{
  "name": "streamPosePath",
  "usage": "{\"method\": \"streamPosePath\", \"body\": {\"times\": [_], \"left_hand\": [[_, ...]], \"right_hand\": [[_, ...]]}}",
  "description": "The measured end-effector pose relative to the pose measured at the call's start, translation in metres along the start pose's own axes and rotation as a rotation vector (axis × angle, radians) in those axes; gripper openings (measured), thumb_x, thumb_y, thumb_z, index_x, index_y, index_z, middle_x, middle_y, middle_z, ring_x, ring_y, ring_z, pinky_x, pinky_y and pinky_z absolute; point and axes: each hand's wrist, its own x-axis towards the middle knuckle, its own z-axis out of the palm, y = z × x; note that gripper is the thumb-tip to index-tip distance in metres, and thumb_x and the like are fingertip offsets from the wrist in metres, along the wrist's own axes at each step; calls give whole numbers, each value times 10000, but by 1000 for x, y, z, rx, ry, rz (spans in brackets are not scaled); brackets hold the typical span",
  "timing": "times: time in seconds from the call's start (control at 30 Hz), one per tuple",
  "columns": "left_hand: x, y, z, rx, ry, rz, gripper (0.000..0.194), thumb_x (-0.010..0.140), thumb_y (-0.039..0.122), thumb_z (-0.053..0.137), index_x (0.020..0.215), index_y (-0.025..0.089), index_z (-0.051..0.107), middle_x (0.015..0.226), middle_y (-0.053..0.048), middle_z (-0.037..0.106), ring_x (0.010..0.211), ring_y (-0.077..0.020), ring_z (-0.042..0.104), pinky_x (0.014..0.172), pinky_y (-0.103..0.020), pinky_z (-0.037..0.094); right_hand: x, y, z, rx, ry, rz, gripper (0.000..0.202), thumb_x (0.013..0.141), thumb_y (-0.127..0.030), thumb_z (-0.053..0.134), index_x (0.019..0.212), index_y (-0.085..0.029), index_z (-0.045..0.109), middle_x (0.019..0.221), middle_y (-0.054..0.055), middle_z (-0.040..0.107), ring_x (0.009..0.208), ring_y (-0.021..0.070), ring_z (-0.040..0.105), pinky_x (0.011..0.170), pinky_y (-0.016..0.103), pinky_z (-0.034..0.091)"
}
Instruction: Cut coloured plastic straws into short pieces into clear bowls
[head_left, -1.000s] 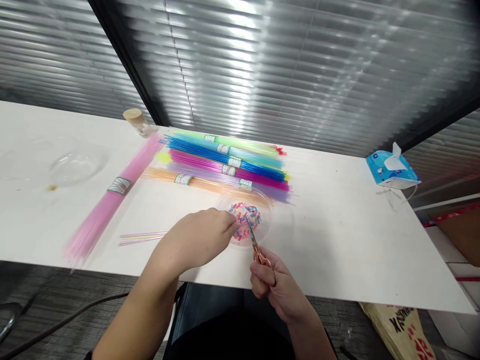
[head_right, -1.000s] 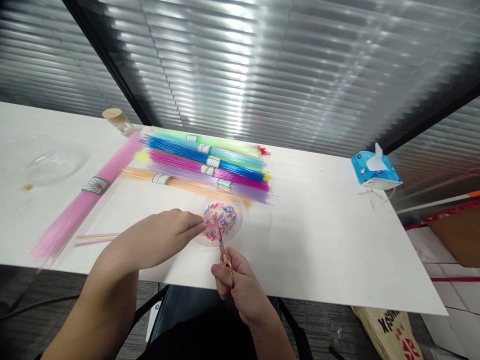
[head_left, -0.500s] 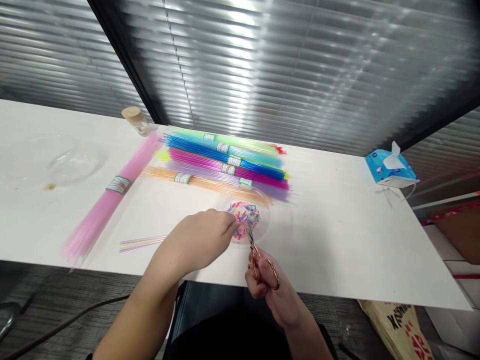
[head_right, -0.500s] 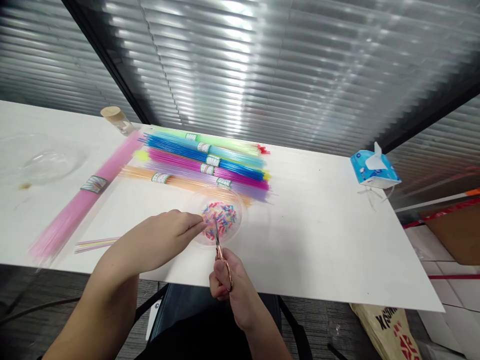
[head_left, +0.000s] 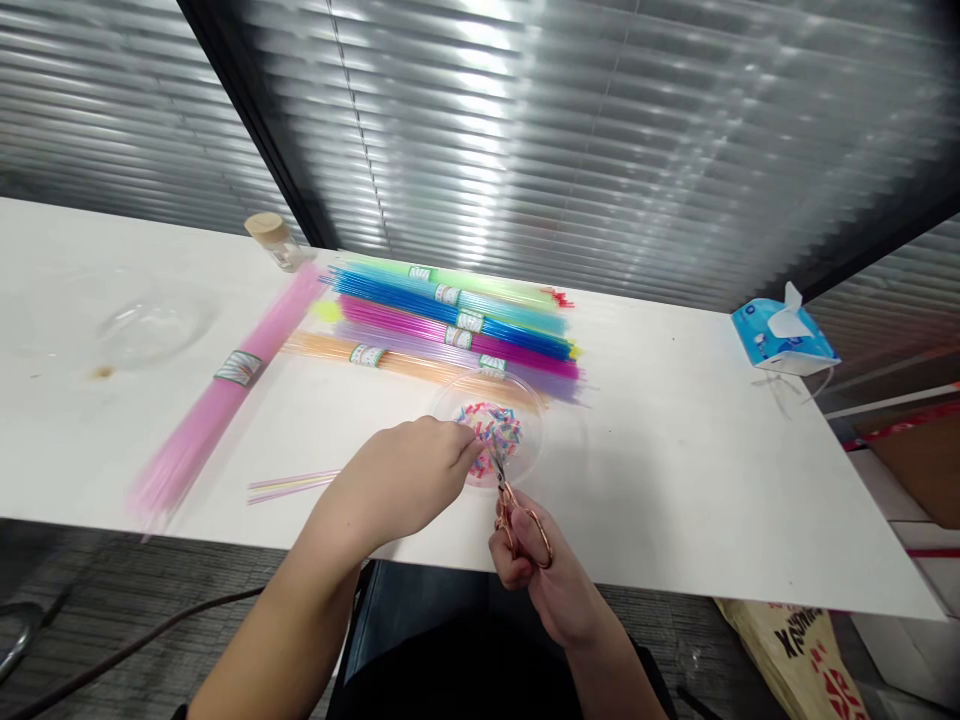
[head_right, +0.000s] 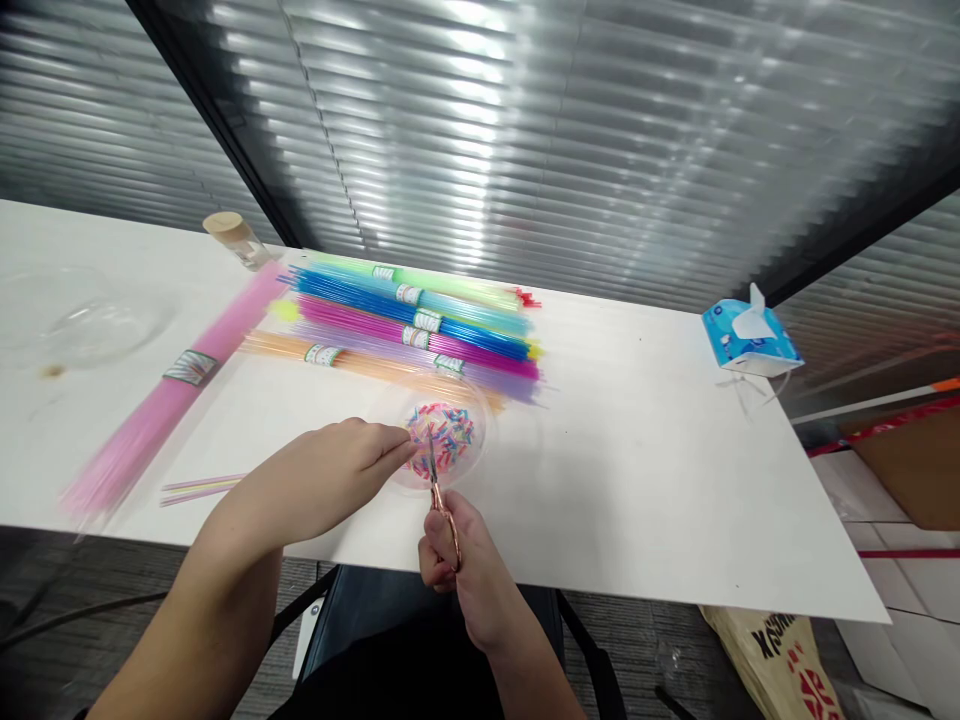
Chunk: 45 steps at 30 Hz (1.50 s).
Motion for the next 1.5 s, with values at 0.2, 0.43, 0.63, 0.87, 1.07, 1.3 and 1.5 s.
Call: {"method": "streamPosePath", "body": {"times": [0.2,0.43,0.63,0.87,1.07,1.3,1.5], "left_hand": [[-1,0,1,-5,14,8,414,964,386,241,723,204,524,738,-47,612,665,-198,558,553,-283,269],[0,-2,-1,-8,6,1,417,961,379,236,689,196,494,709,-42,598,615,-181,534,537,-280,260],[4,-2,1,25,8,7,412,960,367,240,703,197,512,731,-52,609,669,-201,569,546,-282,285],[7,-1,1,27,22,18,404,963,368,249,700,197,503,737,-44,615,656,-188,562,541,-277,278],[9,-6,1,12,32,41,419,964,388,241,661,189,452,688,-32,586,641,-178,543,547,-273,278],[9,-5,-2,-18,35,15,424,960,388,239,656,186,455,688,-37,580,637,-175,537,553,-277,290],[6,-4,-2,-78,52,16,418,957,376,230,654,186,448,702,-40,582,658,-182,545,577,-292,324]], "right_hand": [[1,-3,-1,3,-1,9,474,853,-646,506,790,-205,345,542,-107,193,469,62,102,450,225,69],[3,-2,3,38,65,45,478,837,-623,553,762,-206,331,499,-119,239,452,51,114,440,217,80],[3,2,6,80,121,60,437,817,-531,633,751,-209,345,445,-130,290,419,43,162,421,200,131],[3,2,6,134,108,95,430,810,-517,644,762,-221,336,418,-145,300,385,42,140,394,198,127],[3,2,5,135,116,123,430,794,-505,663,782,-224,338,425,-148,310,387,43,143,396,197,130],[1,0,5,128,95,113,487,820,-621,561,738,-229,284,429,-142,225,414,54,80,418,213,93],[-7,-2,7,21,0,72,480,865,-673,431,771,-220,302,514,-110,234,479,70,97,458,229,87]]}}
